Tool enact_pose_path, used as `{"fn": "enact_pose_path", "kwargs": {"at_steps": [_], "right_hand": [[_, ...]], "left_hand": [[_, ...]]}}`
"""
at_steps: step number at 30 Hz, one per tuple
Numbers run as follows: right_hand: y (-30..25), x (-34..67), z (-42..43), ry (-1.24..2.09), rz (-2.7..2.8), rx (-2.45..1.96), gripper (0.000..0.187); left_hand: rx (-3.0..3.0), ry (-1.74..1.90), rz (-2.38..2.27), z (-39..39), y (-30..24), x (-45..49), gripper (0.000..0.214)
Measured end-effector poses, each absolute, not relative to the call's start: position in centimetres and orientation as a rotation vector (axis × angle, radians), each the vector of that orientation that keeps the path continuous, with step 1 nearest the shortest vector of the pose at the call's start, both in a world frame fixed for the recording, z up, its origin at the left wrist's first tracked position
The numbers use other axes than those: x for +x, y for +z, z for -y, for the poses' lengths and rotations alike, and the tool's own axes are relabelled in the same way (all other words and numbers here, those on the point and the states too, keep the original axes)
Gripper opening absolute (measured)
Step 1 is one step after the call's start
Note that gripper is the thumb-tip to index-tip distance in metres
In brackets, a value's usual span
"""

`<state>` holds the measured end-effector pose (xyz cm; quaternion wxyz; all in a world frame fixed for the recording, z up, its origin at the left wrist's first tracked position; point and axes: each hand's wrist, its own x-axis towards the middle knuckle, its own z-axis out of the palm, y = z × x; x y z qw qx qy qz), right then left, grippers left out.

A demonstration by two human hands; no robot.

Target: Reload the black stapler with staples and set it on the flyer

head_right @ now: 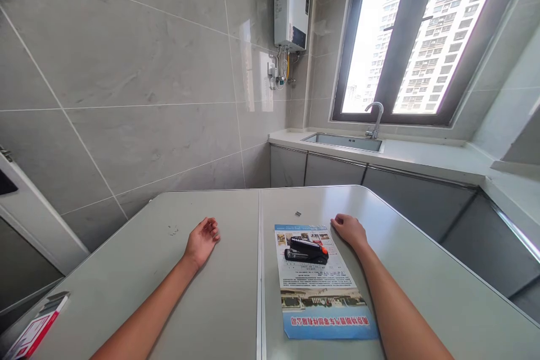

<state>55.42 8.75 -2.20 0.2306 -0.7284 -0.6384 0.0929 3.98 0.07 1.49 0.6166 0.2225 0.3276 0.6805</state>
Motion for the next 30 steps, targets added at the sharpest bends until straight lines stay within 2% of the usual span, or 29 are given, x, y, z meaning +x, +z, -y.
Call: {"fn": "enact_pose_path", "kwargs": {"at_steps": [30], "right_hand": [[-1.95,55.35,-8.76,0.255,1.764,-1.945,0.034]], "left_hand": [[0.537,1.501,-0.739,0.46,1.91,4.40,0.022]]}}
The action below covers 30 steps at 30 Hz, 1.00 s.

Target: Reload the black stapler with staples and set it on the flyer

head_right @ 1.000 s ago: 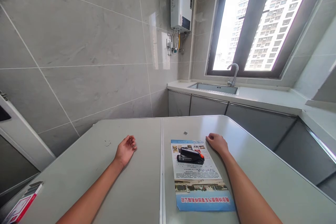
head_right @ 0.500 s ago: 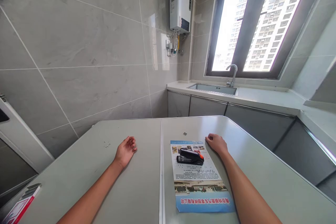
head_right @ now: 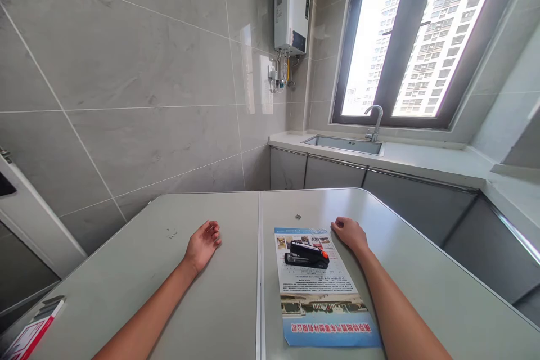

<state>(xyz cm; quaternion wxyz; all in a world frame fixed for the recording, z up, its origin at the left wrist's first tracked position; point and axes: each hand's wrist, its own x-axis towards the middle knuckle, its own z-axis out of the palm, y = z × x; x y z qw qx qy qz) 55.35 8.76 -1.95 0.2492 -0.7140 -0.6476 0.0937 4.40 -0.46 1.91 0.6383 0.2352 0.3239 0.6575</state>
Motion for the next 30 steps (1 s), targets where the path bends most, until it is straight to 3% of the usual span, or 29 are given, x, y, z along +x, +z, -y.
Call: {"fn": "enact_pose_path", "kwargs": {"at_steps": [6,12,17,21,30], "right_hand": [[-0.2,53.5,-7.7,0.302,1.850,-1.670,0.058],[2.7,50.8,-5.5,0.940,2.084,-1.207,0.067],[4.0,49.5,-4.5,1.251,2.259,-0.947,0.074],[4.3,49.0,-4.1,1.300,2.418,-0.956,0.080],[4.3,47.8,-3.5,1.196,2.581,-0.973,0.071]], "left_hand": [[0.560,1.499,-0.756,0.5,1.8,4.4,0.023],[0.536,1.495,-0.726,0.3,1.5,4.3,0.022],[0.529,1.487,-0.708,0.3,1.5,4.3,0.020],[0.531,1.483,-0.710,0.3,1.5,4.3,0.021],[0.540,1.473,-0.715,0.2,1.4,4.2,0.022]]}}
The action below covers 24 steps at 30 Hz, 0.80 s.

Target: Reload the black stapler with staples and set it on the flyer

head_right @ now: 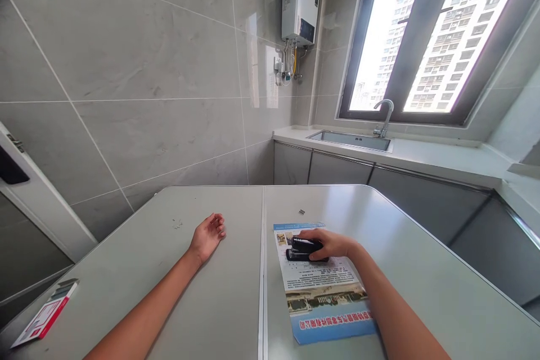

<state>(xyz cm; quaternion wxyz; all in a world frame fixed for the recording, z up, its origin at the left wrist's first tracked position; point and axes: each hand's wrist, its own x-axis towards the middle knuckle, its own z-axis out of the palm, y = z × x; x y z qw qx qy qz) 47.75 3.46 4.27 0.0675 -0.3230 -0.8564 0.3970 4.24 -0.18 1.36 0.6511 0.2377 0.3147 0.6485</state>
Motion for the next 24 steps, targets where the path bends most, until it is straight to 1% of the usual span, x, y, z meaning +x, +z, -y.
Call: {"fn": "enact_pose_path", "kwargs": {"at_steps": [4,7,9,13,16,19,22,24], "right_hand": [[3.5,45.9,-3.6,1.209,2.606,-0.740,0.067],[3.5,44.3,-3.3,1.305,2.599,-0.481,0.057],[3.7,43.4,-2.9,1.347,2.588,-0.394,0.053],[4.0,41.6,-2.1,1.336,2.585,-0.354,0.053],[3.7,40.5,-1.5,1.267,2.597,-0.350,0.053],[3.4,39.3,-0.9,1.195,2.623,-0.378,0.053],[3.2,38.0,-0.1,1.125,2.639,-0.416,0.051],[3.2,37.3,0.4,1.080,2.647,-0.438,0.050]], "left_hand": [[0.559,1.472,-0.720,0.4,1.5,4.3,0.022],[0.598,1.466,-0.739,0.5,1.5,4.4,0.023],[0.665,1.463,-0.780,0.5,1.5,4.5,0.024],[1.098,1.408,-1.028,0.9,1.3,5.3,0.028],[1.656,1.258,-1.305,1.4,1.0,6.3,0.027],[2.083,0.980,-1.389,1.9,0.8,7.3,0.026],[2.235,0.769,-1.371,2.2,0.6,7.9,0.018],[2.245,0.740,-1.357,2.3,0.6,8.0,0.012]]}}
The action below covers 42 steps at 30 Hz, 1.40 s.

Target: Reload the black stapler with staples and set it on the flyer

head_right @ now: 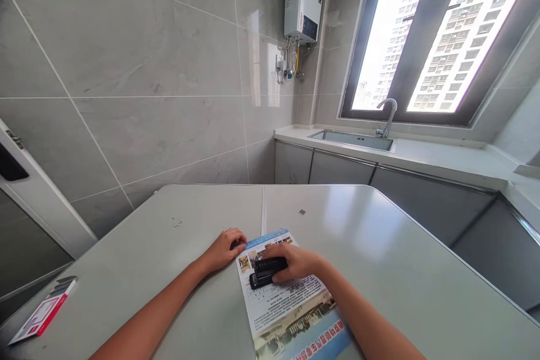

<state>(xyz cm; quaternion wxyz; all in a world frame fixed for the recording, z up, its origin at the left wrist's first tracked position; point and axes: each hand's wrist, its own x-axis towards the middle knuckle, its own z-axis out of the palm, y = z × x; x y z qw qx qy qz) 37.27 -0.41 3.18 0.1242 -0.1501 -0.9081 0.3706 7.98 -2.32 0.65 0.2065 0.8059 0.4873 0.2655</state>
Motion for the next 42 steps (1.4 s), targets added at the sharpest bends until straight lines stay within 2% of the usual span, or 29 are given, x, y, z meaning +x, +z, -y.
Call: {"fn": "enact_pose_path", "kwargs": {"at_steps": [7,17,23,31,34,36,38,39,42], "right_hand": [[3.5,34.7,2.6,0.918,2.667,-0.591,0.045],[3.0,28.3,4.0,0.856,2.537,-0.806,0.026],[2.7,23.6,2.8,0.910,2.591,-0.708,0.036],[2.2,20.1,1.3,0.905,2.564,-0.582,0.032],[2.4,20.5,0.8,1.030,2.515,-0.454,0.046],[2.8,21.8,-0.5,1.065,2.442,-0.458,0.046],[3.1,24.4,-2.5,0.892,2.298,-0.688,0.033],[3.2,26.2,-3.7,0.673,2.151,-0.903,0.030],[2.9,33.1,-7.1,0.416,1.824,-1.237,0.039]], "left_hand": [[2.105,0.913,-1.294,2.0,0.9,7.4,0.013],[2.030,0.974,-1.382,0.0,0.7,3.6,0.015],[2.098,0.882,-1.462,-1.0,0.6,-1.5,0.016],[2.090,0.876,-1.591,-1.1,0.6,-4.0,0.018],[2.095,0.872,-1.598,-1.0,0.6,-3.8,0.018],[2.110,0.869,-1.600,-0.9,0.5,-3.6,0.018],[2.138,0.849,-1.625,-0.9,0.3,-3.5,0.019],[2.154,0.833,-1.647,-0.9,0.3,-3.4,0.019],[2.184,0.789,-1.705,-1.0,0.1,-3.3,0.021]]}}
